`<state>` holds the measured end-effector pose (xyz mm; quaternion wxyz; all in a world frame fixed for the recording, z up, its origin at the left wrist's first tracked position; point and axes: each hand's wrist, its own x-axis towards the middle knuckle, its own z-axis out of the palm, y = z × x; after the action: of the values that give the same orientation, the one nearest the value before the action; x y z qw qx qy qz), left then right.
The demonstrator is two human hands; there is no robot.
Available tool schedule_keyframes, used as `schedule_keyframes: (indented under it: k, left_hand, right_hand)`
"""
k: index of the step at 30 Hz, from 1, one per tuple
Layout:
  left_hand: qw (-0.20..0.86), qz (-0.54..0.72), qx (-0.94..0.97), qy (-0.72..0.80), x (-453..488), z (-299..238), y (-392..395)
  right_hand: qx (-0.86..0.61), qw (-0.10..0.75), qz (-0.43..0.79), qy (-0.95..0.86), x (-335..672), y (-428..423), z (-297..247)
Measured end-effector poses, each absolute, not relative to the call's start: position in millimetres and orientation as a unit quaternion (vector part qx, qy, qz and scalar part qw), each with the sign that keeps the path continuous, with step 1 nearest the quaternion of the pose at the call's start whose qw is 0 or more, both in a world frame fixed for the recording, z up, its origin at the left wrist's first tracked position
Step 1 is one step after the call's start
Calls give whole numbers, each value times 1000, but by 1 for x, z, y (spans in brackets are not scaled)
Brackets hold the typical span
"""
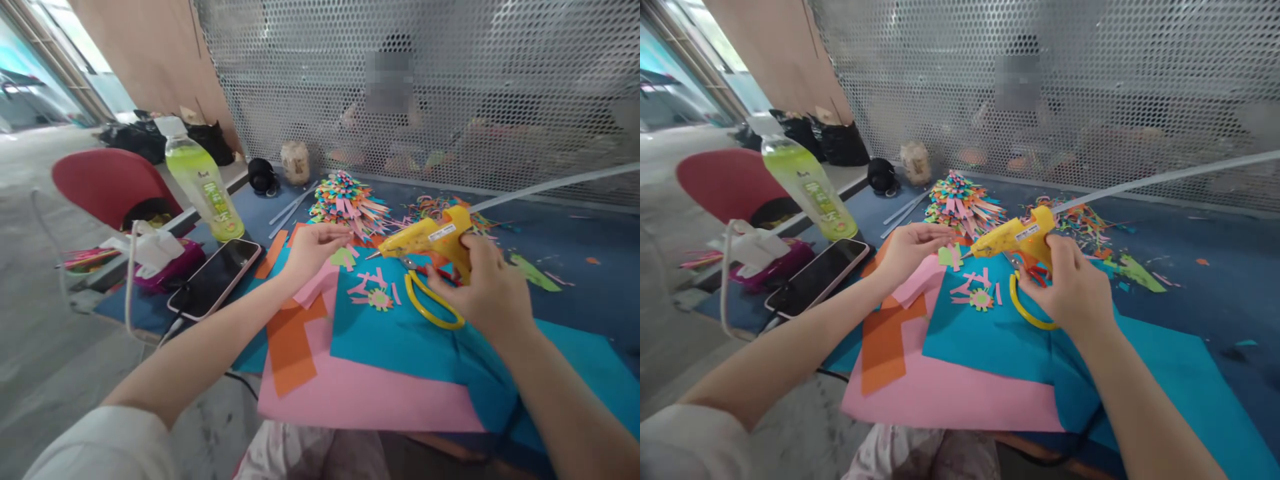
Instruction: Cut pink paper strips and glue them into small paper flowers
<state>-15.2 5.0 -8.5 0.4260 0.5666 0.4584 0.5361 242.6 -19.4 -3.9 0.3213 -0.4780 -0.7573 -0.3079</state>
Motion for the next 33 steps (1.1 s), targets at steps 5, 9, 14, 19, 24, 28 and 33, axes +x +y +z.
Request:
schedule_keyframes:
  k: [5,9,14,19,24,28,33]
  left_hand:
    - [444,530,563,452,-14,-7,3]
    - [440,533,565,450,-13,-7,3]
    - [443,540,558,448,-12,-8,3]
    - [450,543,551,446,-12,-9,5]
    - [445,538,549,459,-12,-7,5]
    - [446,539,541,467,-12,-6,5]
    - [439,537,552,463,-14,-8,6]
  right_hand:
    - [-474,296,-321,-764,239,-18,-10]
    - [-459,295,-331,-770,239,-16,-11]
    - [-443,289,-338,-778,240,-16,-12]
    - [-436,288,-340,-781,238,-17,-11]
    - [-432,282,-354,-780,237,-17,-10]
    - [-420,281,-370,-780,239,-16,-10]
    - [-422,279,-378,-775,239,-15,-10]
